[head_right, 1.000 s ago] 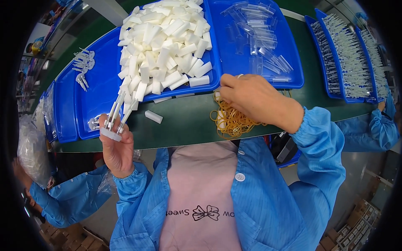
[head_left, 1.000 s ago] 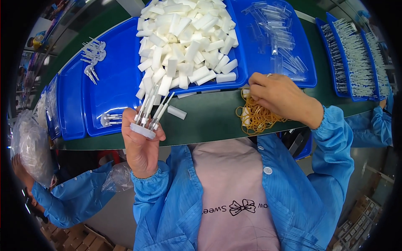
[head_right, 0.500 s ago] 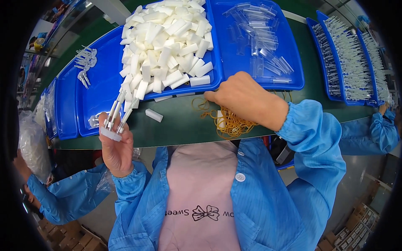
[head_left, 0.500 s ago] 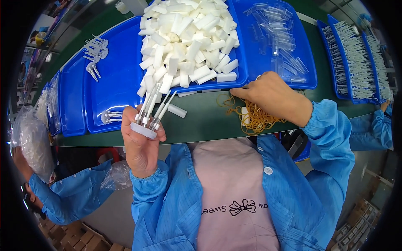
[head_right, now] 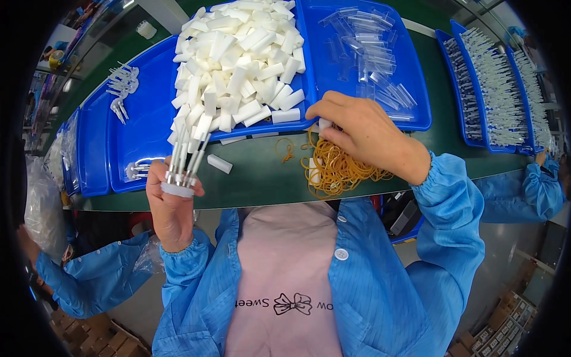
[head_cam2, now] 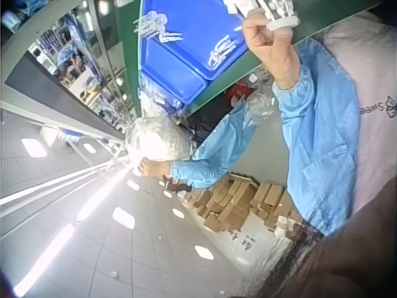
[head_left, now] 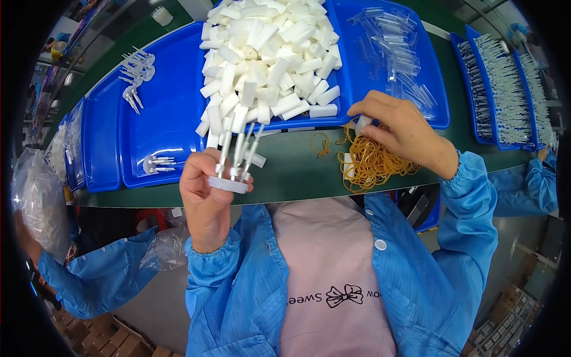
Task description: The person assembles components by placing white foam pieces onto the prongs of plastic bases, sliding clear plastic sleeves over the foam pieces, and securing the bundles with rubber bands by hand.
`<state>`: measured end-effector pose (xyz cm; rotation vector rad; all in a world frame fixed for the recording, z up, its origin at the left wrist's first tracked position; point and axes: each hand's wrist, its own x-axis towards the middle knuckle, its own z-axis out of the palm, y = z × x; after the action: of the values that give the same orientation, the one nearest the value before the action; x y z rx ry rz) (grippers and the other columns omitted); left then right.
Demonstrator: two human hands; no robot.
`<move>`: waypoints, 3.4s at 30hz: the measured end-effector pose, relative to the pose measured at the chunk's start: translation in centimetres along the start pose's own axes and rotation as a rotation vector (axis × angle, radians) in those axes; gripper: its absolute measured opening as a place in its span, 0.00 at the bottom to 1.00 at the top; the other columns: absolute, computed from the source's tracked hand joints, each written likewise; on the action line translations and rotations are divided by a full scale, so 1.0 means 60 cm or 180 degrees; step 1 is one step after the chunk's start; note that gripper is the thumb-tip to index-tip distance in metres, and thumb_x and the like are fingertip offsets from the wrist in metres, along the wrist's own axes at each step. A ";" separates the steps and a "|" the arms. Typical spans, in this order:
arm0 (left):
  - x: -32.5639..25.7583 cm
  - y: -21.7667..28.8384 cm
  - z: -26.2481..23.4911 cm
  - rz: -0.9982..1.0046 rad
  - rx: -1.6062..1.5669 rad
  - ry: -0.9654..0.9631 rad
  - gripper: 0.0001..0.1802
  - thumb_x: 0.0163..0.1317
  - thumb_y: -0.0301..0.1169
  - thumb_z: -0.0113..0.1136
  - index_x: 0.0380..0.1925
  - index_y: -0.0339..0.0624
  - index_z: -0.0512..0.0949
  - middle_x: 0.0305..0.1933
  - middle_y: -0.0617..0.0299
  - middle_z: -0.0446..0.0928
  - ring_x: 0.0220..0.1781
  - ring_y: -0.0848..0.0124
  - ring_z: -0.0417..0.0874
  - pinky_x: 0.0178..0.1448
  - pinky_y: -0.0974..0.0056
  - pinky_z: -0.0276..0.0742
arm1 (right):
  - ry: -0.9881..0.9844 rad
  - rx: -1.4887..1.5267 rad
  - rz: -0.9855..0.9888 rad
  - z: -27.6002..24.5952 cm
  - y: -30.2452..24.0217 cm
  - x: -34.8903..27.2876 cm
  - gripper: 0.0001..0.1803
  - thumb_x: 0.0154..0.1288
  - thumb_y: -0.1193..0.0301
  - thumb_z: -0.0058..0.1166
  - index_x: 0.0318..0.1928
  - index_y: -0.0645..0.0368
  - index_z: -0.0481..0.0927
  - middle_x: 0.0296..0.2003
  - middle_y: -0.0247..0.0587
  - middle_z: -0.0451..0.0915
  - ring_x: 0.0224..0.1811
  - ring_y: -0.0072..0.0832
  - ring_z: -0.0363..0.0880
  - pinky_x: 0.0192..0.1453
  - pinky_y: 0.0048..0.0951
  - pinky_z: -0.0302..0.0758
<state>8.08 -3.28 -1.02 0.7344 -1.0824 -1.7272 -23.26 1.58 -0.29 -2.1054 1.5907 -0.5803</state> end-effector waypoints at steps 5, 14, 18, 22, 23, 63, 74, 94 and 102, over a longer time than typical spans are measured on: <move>-0.006 -0.018 0.013 0.0158 0.0721 -0.0302 0.12 0.53 0.24 0.66 0.34 0.40 0.72 0.36 0.61 0.70 0.33 0.72 0.78 0.38 0.67 0.80 | 0.0110 0.0192 0.0154 -0.017 -0.005 -0.005 0.08 0.56 0.74 0.60 0.37 0.59 0.78 0.33 0.41 0.75 0.32 0.38 0.77 0.34 0.33 0.73; -0.011 -0.061 0.042 0.0065 0.0665 -0.0951 0.12 0.53 0.15 0.64 0.39 0.29 0.78 0.45 0.56 0.70 0.44 0.71 0.78 0.51 0.68 0.79 | 0.0711 0.2048 0.0935 -0.020 -0.014 -0.008 0.10 0.66 0.68 0.55 0.42 0.60 0.81 0.39 0.34 0.81 0.39 0.19 0.77 0.45 0.22 0.73; -0.010 -0.071 0.052 -0.0005 0.0507 -0.1051 0.11 0.57 0.17 0.63 0.40 0.29 0.77 0.46 0.56 0.69 0.44 0.72 0.78 0.51 0.69 0.78 | 0.0835 0.2997 0.1116 -0.008 -0.027 -0.001 0.12 0.69 0.66 0.54 0.45 0.60 0.78 0.39 0.34 0.80 0.41 0.20 0.75 0.50 0.24 0.70; -0.009 -0.073 0.060 -0.0004 0.0362 -0.1127 0.10 0.59 0.19 0.62 0.41 0.29 0.77 0.46 0.56 0.69 0.45 0.71 0.78 0.52 0.68 0.79 | 0.0717 0.3507 0.1281 0.000 -0.034 0.001 0.14 0.67 0.64 0.56 0.48 0.59 0.77 0.40 0.32 0.80 0.42 0.16 0.75 0.48 0.19 0.70; -0.008 -0.073 0.061 0.0012 0.0353 -0.1173 0.10 0.58 0.19 0.62 0.41 0.29 0.77 0.46 0.56 0.69 0.45 0.71 0.79 0.52 0.68 0.79 | 0.0664 0.3580 0.1281 0.001 -0.035 0.001 0.14 0.67 0.64 0.56 0.48 0.58 0.77 0.40 0.31 0.80 0.42 0.15 0.75 0.48 0.19 0.70; 0.011 -0.059 0.064 0.0253 0.0413 -0.0656 0.15 0.52 0.14 0.65 0.40 0.31 0.75 0.43 0.58 0.73 0.43 0.73 0.79 0.46 0.70 0.79 | 0.0690 0.0797 -0.0314 0.008 -0.059 0.002 0.18 0.54 0.71 0.64 0.46 0.58 0.75 0.45 0.38 0.76 0.47 0.32 0.74 0.50 0.33 0.69; 0.003 -0.042 0.038 0.0136 0.0496 -0.0104 0.13 0.55 0.25 0.68 0.38 0.37 0.73 0.42 0.59 0.74 0.40 0.74 0.78 0.44 0.69 0.76 | -0.0780 -0.1339 -0.0640 0.066 -0.069 -0.052 0.15 0.50 0.71 0.58 0.41 0.56 0.76 0.43 0.39 0.73 0.51 0.37 0.71 0.55 0.36 0.67; -0.002 -0.039 0.023 0.0255 0.0269 -0.0253 0.13 0.56 0.21 0.66 0.40 0.34 0.73 0.43 0.59 0.74 0.44 0.71 0.82 0.49 0.67 0.79 | 0.0013 0.0402 -0.0229 0.054 -0.032 -0.020 0.17 0.53 0.75 0.61 0.44 0.57 0.73 0.45 0.41 0.71 0.48 0.40 0.73 0.49 0.37 0.72; -0.001 -0.037 0.035 0.0151 0.0480 -0.0072 0.13 0.55 0.28 0.68 0.37 0.40 0.73 0.40 0.60 0.75 0.39 0.73 0.77 0.44 0.69 0.75 | -0.0148 -0.0276 -0.0359 0.057 -0.030 -0.024 0.13 0.53 0.73 0.62 0.40 0.56 0.78 0.40 0.39 0.72 0.41 0.38 0.71 0.45 0.37 0.69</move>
<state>5.46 -2.15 -2.12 0.7775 -1.2464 -1.6302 -20.25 3.73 -2.16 -2.2673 1.5046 -0.5035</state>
